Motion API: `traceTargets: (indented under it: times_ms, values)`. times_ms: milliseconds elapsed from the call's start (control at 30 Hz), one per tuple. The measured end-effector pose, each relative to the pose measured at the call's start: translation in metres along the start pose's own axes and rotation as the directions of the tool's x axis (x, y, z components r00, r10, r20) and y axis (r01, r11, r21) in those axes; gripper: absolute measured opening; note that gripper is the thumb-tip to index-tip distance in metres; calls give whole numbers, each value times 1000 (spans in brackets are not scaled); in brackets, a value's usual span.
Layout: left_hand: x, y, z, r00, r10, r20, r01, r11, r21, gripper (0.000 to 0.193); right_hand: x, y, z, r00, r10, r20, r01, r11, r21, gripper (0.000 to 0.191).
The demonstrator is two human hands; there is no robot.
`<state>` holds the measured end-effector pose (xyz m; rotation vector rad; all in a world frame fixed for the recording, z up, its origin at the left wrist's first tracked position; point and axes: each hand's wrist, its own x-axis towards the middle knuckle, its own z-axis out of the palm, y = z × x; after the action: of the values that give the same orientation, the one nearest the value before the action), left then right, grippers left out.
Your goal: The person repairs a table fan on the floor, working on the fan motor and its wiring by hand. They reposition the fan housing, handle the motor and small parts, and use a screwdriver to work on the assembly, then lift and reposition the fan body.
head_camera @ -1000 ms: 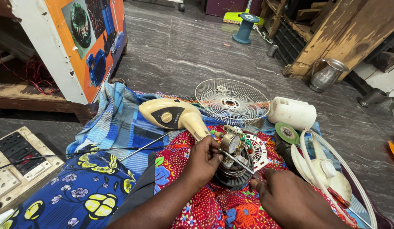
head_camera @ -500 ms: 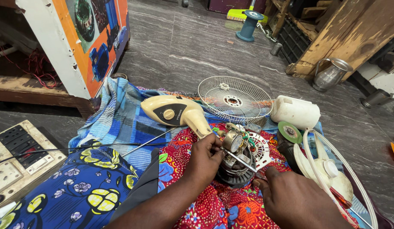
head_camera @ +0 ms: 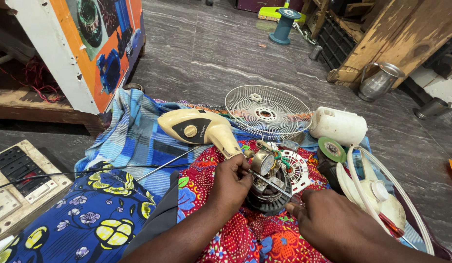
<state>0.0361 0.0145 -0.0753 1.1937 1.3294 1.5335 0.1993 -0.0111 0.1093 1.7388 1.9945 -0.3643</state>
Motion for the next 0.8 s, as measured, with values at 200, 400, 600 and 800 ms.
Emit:
traceTargets:
  times_ms: [200, 400, 600, 800]
  values:
    - [-3, -1, -1, 1000, -18, 1, 18, 999, -42, 15, 6, 2, -6, 998, 22, 66, -25, 999, 48, 55]
    - [-5, -3, -3, 1000, -6, -31, 5, 1000, -22, 16, 23, 6, 19, 980, 26, 195, -112, 889, 444, 55]
    - [-6, -5, -4, 1000, -11, -3, 10, 991, -132, 13, 23, 14, 31, 999, 3, 46, -14, 971, 239, 56]
    - [-7, -2, -5, 999, -39, 1, 39, 994, -99, 14, 16, 8, 25, 998, -1, -67, -5, 997, -79, 45]
